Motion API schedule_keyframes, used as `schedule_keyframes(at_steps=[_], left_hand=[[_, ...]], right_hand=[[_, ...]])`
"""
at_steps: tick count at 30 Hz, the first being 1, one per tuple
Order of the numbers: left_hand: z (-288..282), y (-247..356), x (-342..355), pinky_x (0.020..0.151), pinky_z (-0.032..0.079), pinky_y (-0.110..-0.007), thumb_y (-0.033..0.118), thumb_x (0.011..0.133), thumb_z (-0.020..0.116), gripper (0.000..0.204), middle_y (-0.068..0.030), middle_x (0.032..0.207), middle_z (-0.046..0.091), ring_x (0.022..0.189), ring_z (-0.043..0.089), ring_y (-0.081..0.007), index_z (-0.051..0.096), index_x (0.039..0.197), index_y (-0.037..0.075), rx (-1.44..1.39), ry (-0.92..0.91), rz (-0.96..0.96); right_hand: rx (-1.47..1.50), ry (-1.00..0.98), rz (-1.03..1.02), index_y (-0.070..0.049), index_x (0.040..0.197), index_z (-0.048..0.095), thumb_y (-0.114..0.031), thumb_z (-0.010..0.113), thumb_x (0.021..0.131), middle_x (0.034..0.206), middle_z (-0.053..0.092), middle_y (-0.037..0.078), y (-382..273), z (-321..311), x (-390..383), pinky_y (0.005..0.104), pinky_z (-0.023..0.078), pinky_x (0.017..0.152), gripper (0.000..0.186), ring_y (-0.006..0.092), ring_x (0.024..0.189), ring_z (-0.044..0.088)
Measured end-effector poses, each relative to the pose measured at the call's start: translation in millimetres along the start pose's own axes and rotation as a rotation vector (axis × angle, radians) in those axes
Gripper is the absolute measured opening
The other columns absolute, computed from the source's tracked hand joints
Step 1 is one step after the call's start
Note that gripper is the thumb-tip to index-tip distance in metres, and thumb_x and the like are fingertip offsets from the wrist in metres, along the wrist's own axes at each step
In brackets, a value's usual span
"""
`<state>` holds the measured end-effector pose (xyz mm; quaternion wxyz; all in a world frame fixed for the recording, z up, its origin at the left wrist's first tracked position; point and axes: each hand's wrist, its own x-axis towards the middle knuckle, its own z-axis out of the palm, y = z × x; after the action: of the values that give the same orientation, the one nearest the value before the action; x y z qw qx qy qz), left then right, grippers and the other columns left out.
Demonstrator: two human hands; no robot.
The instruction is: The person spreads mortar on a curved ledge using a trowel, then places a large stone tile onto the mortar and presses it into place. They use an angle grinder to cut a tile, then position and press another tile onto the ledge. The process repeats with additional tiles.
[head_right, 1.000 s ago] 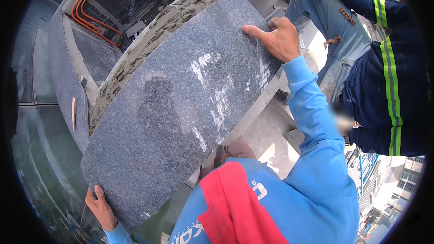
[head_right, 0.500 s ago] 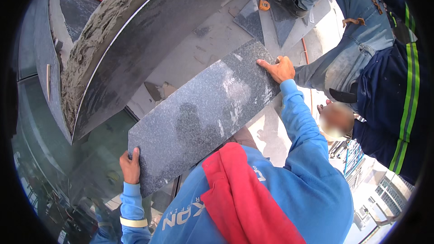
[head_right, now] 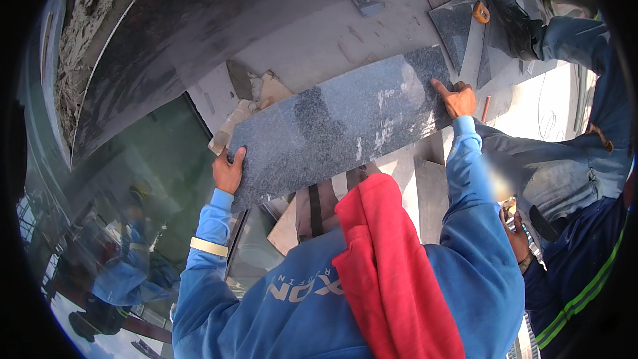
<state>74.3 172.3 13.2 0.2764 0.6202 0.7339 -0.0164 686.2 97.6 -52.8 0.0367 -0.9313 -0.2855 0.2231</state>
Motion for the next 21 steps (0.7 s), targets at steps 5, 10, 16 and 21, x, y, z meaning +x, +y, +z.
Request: schedule_keyframes(at_steps=[5, 10, 16, 21], left_hand=[[8, 1, -1, 0.083, 0.053, -0.050, 0.047, 0.090, 0.075, 0.064, -0.0320, 0.093, 0.071, 0.092, 0.071, -0.0458, 0.068, 0.120, -0.008, -0.115, 0.024, 0.051], [4, 6, -54, 0.077, 0.052, -0.052, 0.048, 0.089, 0.076, 0.057, -0.0269, 0.086, 0.072, 0.083, 0.070, -0.0457, 0.070, 0.109, -0.005, -0.044, 0.125, -0.020], [38, 8, -108, 0.073, 0.052, -0.051, 0.050, 0.089, 0.075, 0.053, -0.0254, 0.081, 0.071, 0.080, 0.069, -0.0468, 0.068, 0.094, -0.002, -0.104, 0.027, -0.174], [72, -4, -102, 0.070, 0.051, -0.051, 0.049, 0.090, 0.075, 0.051, -0.0252, 0.078, 0.070, 0.077, 0.068, -0.0472, 0.066, 0.090, -0.002, -0.250, -0.018, -0.187]], right_hand=[[0.090, -0.027, 0.042, 0.015, 0.127, 0.061, -0.080, 0.079, 0.062, 0.124, 0.065, 0.034, 3, 27, 20, 0.0444, 0.051, 0.102, 0.117, 0.0428, 0.117, 0.065], [0.175, -0.005, -0.055, 0.016, 0.124, 0.062, -0.079, 0.079, 0.063, 0.120, 0.067, 0.033, 8, 28, 32, 0.0444, 0.052, 0.100, 0.114, 0.0416, 0.114, 0.067], [0.111, -0.022, -0.056, 0.015, 0.123, 0.063, -0.074, 0.083, 0.065, 0.116, 0.069, 0.031, 15, 21, 45, 0.0438, 0.053, 0.097, 0.108, 0.0404, 0.111, 0.068], [0.113, 0.010, -0.082, 0.015, 0.123, 0.063, -0.073, 0.083, 0.065, 0.116, 0.069, 0.031, 24, 37, 54, 0.0431, 0.053, 0.097, 0.107, 0.0399, 0.110, 0.068]])
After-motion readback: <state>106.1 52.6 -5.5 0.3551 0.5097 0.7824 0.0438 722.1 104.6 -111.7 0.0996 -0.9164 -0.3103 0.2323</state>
